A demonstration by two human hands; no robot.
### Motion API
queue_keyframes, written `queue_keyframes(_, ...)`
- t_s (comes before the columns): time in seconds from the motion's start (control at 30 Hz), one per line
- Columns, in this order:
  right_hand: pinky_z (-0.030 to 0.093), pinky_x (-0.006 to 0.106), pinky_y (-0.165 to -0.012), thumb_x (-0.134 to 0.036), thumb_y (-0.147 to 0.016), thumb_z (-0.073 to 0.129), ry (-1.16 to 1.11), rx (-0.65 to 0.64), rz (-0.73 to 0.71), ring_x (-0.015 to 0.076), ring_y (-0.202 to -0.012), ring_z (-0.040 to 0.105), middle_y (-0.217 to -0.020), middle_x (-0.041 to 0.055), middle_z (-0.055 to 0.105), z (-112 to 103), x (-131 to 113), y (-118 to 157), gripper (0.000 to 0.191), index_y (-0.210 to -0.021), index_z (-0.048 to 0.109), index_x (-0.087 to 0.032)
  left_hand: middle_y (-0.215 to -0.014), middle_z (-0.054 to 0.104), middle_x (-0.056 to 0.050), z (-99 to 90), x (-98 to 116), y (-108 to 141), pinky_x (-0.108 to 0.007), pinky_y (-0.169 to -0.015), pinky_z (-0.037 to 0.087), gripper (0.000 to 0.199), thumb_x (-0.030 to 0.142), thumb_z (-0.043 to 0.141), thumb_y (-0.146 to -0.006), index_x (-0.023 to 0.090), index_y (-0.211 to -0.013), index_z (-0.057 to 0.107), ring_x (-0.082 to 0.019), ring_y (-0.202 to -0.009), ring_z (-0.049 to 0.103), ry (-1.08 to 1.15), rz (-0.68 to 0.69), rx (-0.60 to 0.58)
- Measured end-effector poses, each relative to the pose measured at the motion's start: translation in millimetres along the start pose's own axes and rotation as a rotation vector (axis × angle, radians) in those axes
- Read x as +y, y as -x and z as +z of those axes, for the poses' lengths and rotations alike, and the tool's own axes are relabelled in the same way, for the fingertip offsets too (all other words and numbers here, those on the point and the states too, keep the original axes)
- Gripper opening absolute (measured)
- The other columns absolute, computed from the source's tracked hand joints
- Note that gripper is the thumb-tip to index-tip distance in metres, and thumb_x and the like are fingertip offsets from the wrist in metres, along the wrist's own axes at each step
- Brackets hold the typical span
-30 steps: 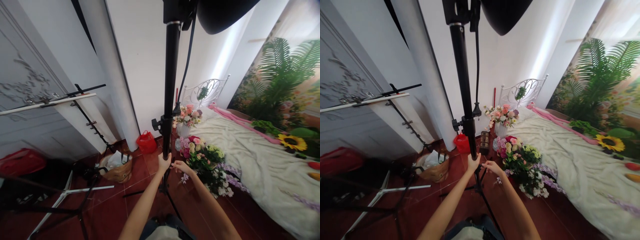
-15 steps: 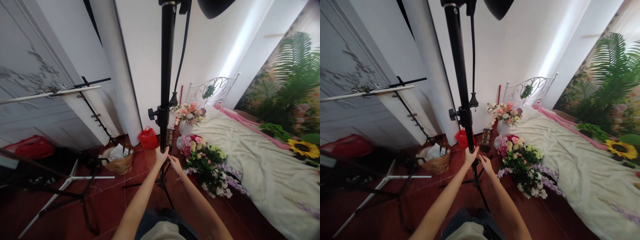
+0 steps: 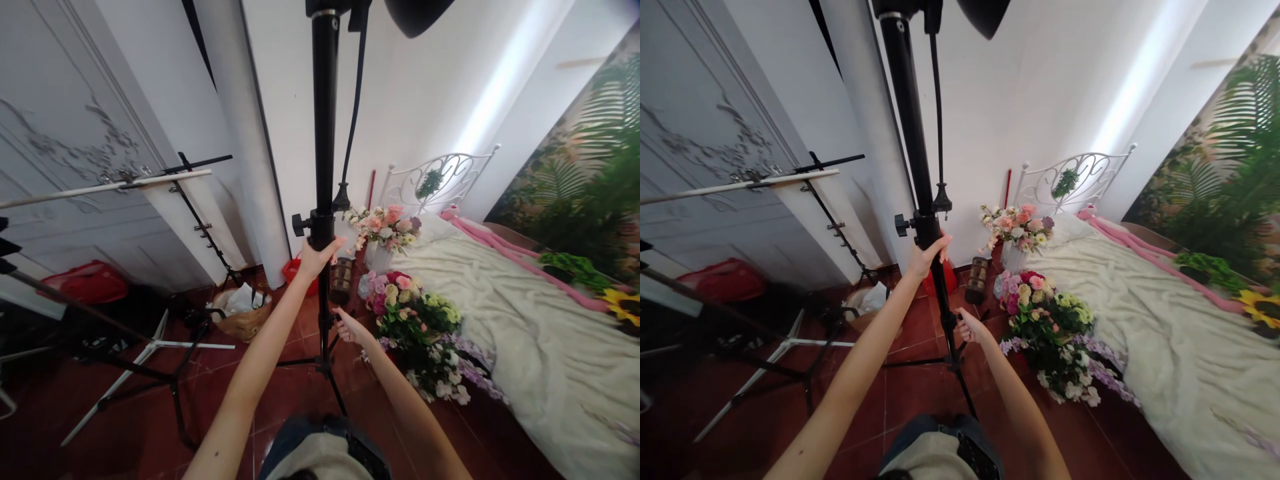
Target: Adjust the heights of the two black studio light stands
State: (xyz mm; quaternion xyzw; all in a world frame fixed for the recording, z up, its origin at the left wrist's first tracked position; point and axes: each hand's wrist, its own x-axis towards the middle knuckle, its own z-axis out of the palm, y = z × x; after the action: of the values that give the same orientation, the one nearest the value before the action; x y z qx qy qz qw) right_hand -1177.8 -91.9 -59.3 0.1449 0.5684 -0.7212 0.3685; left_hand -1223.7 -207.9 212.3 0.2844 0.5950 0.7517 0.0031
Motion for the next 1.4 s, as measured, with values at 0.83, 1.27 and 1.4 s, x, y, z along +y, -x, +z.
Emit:
queue_keyframes(0.83, 0.036, 0.02, -0.054, -0.046, -0.065, 0.07, 0.837, -0.131, -0.485, 0.0102, -0.058, 0.047, -0.062, -0.0049, 0.048, -38, -34, 6, 0.036, -0.073, 0.049, -0.018, -0.05, 0.05, 0.005, 12.1, 14, -11, -0.016, -0.036, 0.033, 0.028, 0.036, 0.071, -0.066, 0.013, -0.075, 0.059, -0.003, -0.037, 0.043, 0.131, 0.038, 0.097)
queue_keyframes(1.27, 0.039, 0.036, -0.096, -0.012, -0.084, 0.044, 1.227, 0.535, -0.837, 0.0212, -0.112, 0.053, -0.128, 0.0071, 0.052, -13, 11, 6, 0.037, -0.118, 0.053, -0.024, -0.047, 0.048, 0.005, 3.5, -48, 20, -0.019, -0.039, 0.036, 0.029, 0.04, 0.067, -0.067, 0.013, -0.069, 0.059, -0.004, -0.038, 0.043, 0.01, -0.019, 0.19)
queue_keyframes(1.4, 0.041, 0.036, -0.094, -0.011, -0.082, 0.046, 1.212, 0.558, -0.817, 0.0219, -0.11, 0.055, -0.123, 0.008, 0.056, -12, 8, 7, 0.038, -0.117, 0.055, -0.023, -0.051, 0.052, 0.003, -9.0, -97, 48, -0.02, -0.046, 0.042, 0.027, 0.04, 0.066, -0.068, 0.013, -0.068, 0.059, -0.006, -0.044, 0.048, -0.055, -0.088, 0.187)
